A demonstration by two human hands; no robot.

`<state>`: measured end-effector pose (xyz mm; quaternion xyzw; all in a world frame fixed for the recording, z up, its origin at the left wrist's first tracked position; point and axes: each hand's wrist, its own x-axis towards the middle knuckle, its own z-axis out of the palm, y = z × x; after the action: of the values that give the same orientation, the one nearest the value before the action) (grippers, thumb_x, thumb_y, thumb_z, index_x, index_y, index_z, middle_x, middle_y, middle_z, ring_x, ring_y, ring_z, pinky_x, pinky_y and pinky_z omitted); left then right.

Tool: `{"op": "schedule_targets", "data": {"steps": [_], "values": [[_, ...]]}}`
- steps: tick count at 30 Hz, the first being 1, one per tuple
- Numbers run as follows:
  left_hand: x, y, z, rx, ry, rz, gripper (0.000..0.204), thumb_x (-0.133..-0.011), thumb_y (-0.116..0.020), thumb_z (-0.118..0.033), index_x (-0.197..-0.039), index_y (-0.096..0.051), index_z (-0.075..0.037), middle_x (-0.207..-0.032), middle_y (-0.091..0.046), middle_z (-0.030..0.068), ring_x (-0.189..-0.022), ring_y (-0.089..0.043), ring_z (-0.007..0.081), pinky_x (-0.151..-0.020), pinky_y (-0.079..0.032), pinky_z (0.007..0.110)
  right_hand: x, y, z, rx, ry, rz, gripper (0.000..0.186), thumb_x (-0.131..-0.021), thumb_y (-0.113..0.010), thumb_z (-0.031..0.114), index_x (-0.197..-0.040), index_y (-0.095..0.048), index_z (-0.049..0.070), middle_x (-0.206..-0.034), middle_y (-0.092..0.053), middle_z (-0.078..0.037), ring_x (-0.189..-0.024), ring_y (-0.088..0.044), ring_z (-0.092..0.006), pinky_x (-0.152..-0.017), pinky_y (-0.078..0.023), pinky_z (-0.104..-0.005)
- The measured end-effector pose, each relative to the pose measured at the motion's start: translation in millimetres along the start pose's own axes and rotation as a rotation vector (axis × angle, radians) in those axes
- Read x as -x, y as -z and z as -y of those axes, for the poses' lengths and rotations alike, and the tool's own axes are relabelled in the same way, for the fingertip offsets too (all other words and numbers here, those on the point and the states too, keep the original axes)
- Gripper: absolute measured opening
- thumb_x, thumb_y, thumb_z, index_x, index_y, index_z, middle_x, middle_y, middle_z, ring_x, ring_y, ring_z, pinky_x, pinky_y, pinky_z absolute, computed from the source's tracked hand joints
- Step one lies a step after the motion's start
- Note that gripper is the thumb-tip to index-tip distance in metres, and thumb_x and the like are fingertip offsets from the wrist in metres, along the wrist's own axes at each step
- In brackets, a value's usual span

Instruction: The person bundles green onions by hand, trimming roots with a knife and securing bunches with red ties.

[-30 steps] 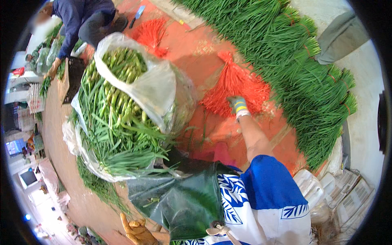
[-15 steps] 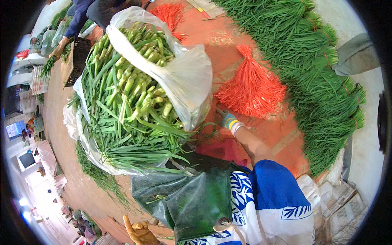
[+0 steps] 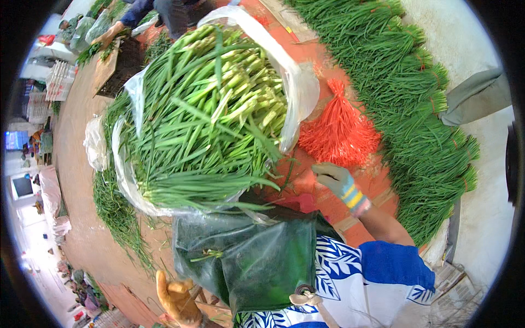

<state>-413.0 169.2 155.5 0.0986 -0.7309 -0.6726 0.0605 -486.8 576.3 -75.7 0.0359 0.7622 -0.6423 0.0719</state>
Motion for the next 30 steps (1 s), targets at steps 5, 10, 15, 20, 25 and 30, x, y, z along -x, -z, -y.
{"op": "schedule_targets", "data": {"steps": [5, 10, 15, 20, 25, 30], "values": [[-41.3, -21.9, 2.6, 0.149, 0.048, 0.513, 0.048, -0.086, -0.051, -0.023, -0.123, -0.044, 0.008, -0.119, -0.052, 0.0214, -0.099, -0.057, 0.0319, -0.092, -0.041, 0.044, 7.6, -5.0, 166.4, 0.061, 0.591, 0.297, 0.028, -0.076, -0.064, 0.007, -0.104, -0.062, 0.002, -0.099, -0.062, -0.015, -0.091, -0.061, -0.0281, -0.078, -0.049, -0.0331], [-48.4, -73.8, -29.8, 0.303, 0.144, 0.779, 0.053, -0.085, -0.056, -0.019, -0.129, -0.040, 0.005, -0.127, -0.048, 0.0169, -0.120, -0.044, 0.0228, -0.102, -0.032, 0.034, 5.4, -86.3, 226.1, 0.042, 0.914, 0.657, 0.031, -0.077, -0.065, 0.012, -0.106, -0.061, 0.003, -0.101, -0.060, -0.016, -0.088, -0.060, -0.0312, -0.075, -0.050, -0.0355], [-24.2, -23.8, -18.3, 0.582, 0.133, 0.428, 0.046, -0.088, -0.054, -0.020, -0.126, -0.044, 0.004, -0.112, -0.059, 0.0158, -0.106, -0.056, 0.0235, -0.095, -0.040, 0.035, 0.9, -155.8, 255.7, 0.344, 0.934, 1.055, 0.027, -0.080, -0.060, 0.022, -0.103, -0.062, 0.007, -0.100, -0.060, -0.013, -0.085, -0.060, -0.0300, -0.071, -0.050, -0.0364], [21.0, 54.2, -6.6, 0.620, -0.015, -0.052, 0.037, -0.089, -0.052, -0.020, -0.117, -0.053, 0.004, -0.093, -0.065, 0.0125, -0.089, -0.062, 0.0266, -0.085, -0.046, 0.039, 9.1, -239.0, 269.7, 0.239, 0.967, 1.410, 0.027, -0.080, -0.062, 0.018, -0.103, -0.062, 0.005, -0.101, -0.060, -0.013, -0.086, -0.060, -0.0292, -0.073, -0.049, -0.0346], [77.3, 121.4, 13.4, 0.687, -0.142, -0.419, 0.033, -0.089, -0.052, -0.017, -0.114, -0.055, 0.004, -0.087, -0.066, 0.0113, -0.085, -0.063, 0.0237, -0.081, -0.048, 0.038, 28.5, -333.3, 282.0, 0.232, 0.979, 1.739, 0.030, -0.080, -0.060, 0.019, -0.107, -0.060, 0.007, -0.108, -0.057, -0.013, -0.089, -0.060, -0.0287, -0.075, -0.049, -0.0336], [163.7, 184.6, 50.3, 0.688, -0.204, -0.771, 0.036, -0.088, -0.054, -0.017, -0.117, -0.052, 0.004, -0.089, -0.066, 0.0125, -0.085, -0.064, 0.0250, -0.079, -0.051, 0.039, 51.5, -408.3, 283.6, 0.205, 0.992, 1.621, 0.050, -0.074, -0.067, 0.012, -0.121, -0.050, 0.008, -0.117, -0.053, -0.013, -0.085, -0.061, -0.0236, -0.072, -0.051, -0.0311]]}}
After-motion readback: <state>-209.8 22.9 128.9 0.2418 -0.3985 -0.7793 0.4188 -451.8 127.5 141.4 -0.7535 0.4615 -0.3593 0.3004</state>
